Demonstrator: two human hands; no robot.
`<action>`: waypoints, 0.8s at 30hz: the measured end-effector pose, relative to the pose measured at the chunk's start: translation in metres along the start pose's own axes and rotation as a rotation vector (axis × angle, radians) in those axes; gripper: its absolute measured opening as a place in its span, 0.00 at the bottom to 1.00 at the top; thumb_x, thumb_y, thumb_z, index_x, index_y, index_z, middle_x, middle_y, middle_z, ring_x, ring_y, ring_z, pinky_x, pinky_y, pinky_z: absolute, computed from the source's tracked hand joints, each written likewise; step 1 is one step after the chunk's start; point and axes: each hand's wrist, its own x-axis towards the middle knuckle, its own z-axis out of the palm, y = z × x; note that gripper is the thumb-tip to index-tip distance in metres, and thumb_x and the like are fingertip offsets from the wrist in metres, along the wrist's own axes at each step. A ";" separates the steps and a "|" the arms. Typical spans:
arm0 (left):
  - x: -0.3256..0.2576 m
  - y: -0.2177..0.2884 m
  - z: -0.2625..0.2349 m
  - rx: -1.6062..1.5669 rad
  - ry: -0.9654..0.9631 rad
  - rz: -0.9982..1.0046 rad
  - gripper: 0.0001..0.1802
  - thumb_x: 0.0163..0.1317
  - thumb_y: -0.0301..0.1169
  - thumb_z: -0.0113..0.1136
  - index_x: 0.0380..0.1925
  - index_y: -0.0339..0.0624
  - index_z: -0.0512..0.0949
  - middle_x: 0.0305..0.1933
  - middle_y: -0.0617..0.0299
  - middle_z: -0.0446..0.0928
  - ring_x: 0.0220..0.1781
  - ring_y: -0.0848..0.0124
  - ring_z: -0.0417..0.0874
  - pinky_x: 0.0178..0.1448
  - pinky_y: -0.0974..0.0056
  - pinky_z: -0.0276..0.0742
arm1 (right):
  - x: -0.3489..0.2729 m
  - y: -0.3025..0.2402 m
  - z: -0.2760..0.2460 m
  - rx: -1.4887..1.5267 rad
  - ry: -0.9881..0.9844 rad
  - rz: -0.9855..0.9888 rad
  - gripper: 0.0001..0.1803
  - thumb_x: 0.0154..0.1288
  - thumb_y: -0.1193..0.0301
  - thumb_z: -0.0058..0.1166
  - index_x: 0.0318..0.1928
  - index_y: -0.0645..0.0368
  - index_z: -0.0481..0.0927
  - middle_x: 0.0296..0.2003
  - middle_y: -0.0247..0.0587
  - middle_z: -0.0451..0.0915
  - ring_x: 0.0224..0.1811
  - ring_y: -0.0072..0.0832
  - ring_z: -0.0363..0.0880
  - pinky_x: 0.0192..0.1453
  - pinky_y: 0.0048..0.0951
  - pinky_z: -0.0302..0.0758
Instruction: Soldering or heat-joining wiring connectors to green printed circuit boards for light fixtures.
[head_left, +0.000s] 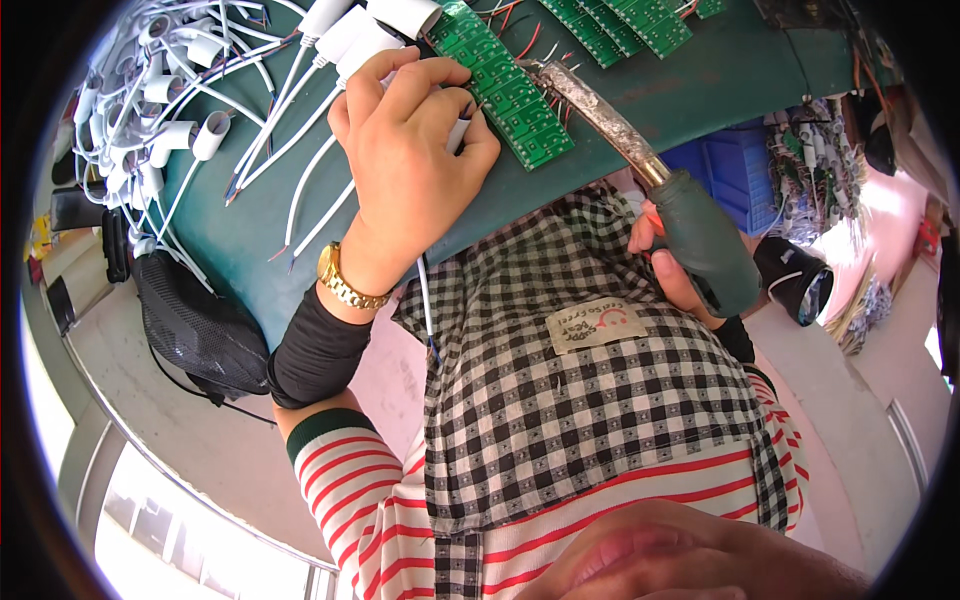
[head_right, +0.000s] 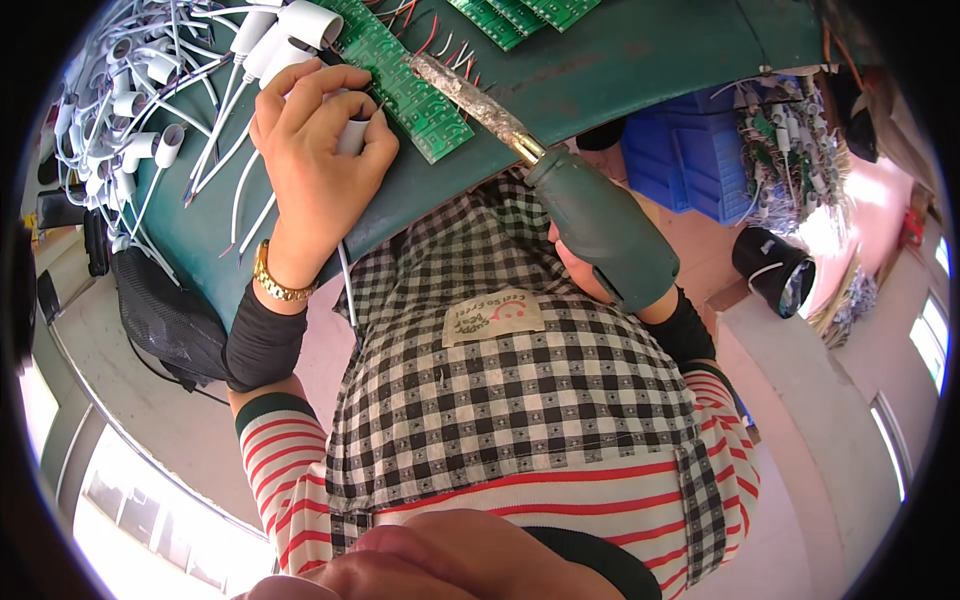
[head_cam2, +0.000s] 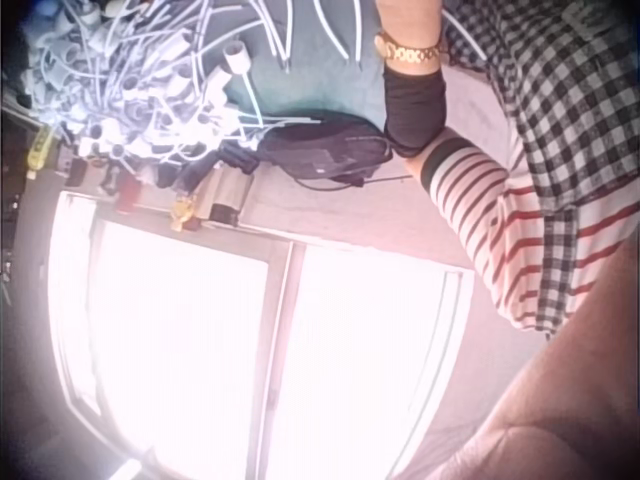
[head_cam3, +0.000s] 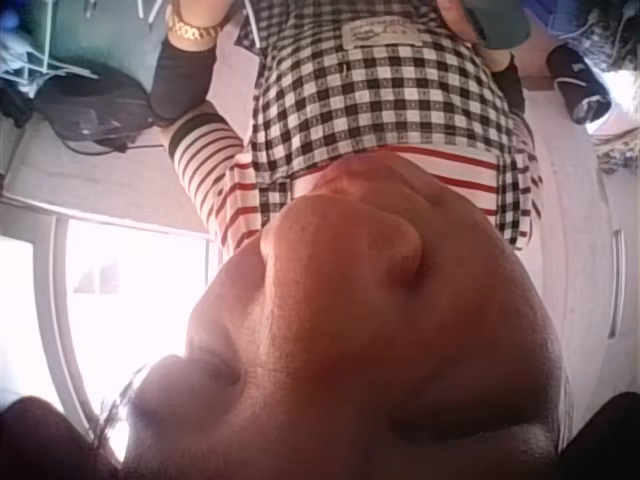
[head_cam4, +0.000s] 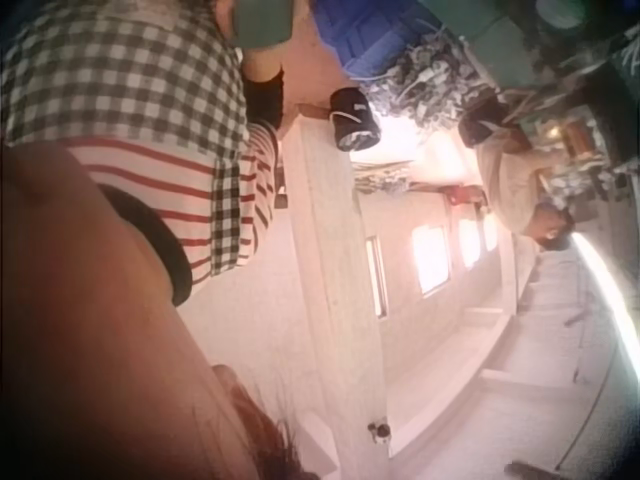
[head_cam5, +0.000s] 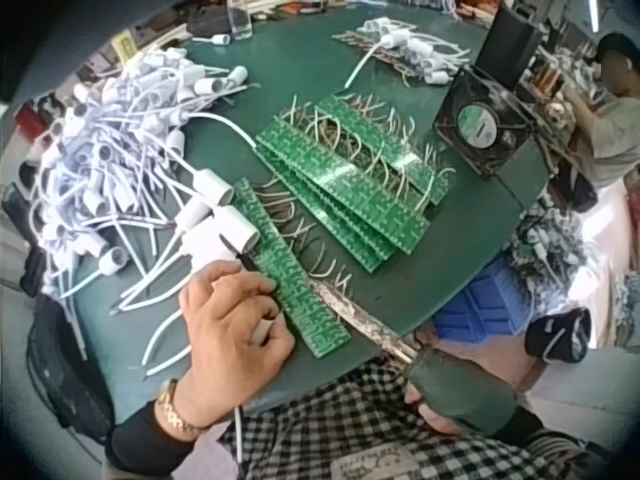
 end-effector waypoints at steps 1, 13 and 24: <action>0.000 0.000 0.000 0.001 0.001 0.003 0.05 0.39 0.26 0.64 0.21 0.42 0.79 0.38 0.70 0.79 0.51 0.63 0.74 0.52 0.57 0.60 | 0.000 0.001 -0.002 -0.004 0.001 -0.001 0.24 0.63 0.78 0.47 0.60 0.69 0.63 0.39 0.45 0.70 0.41 0.30 0.71 0.48 0.34 0.73; 0.001 0.002 -0.002 0.008 -0.012 0.001 0.05 0.40 0.26 0.63 0.21 0.43 0.79 0.39 0.70 0.78 0.52 0.62 0.73 0.52 0.57 0.61 | -0.003 0.011 -0.008 0.058 -0.095 0.007 0.25 0.64 0.76 0.46 0.61 0.65 0.62 0.40 0.45 0.70 0.42 0.31 0.72 0.49 0.35 0.73; 0.001 0.005 -0.005 0.020 -0.032 -0.015 0.05 0.42 0.27 0.63 0.22 0.43 0.78 0.40 0.69 0.78 0.53 0.62 0.73 0.53 0.56 0.61 | 0.003 0.009 0.011 -0.056 0.074 -0.104 0.24 0.63 0.70 0.51 0.58 0.65 0.66 0.36 0.43 0.72 0.38 0.30 0.72 0.45 0.33 0.74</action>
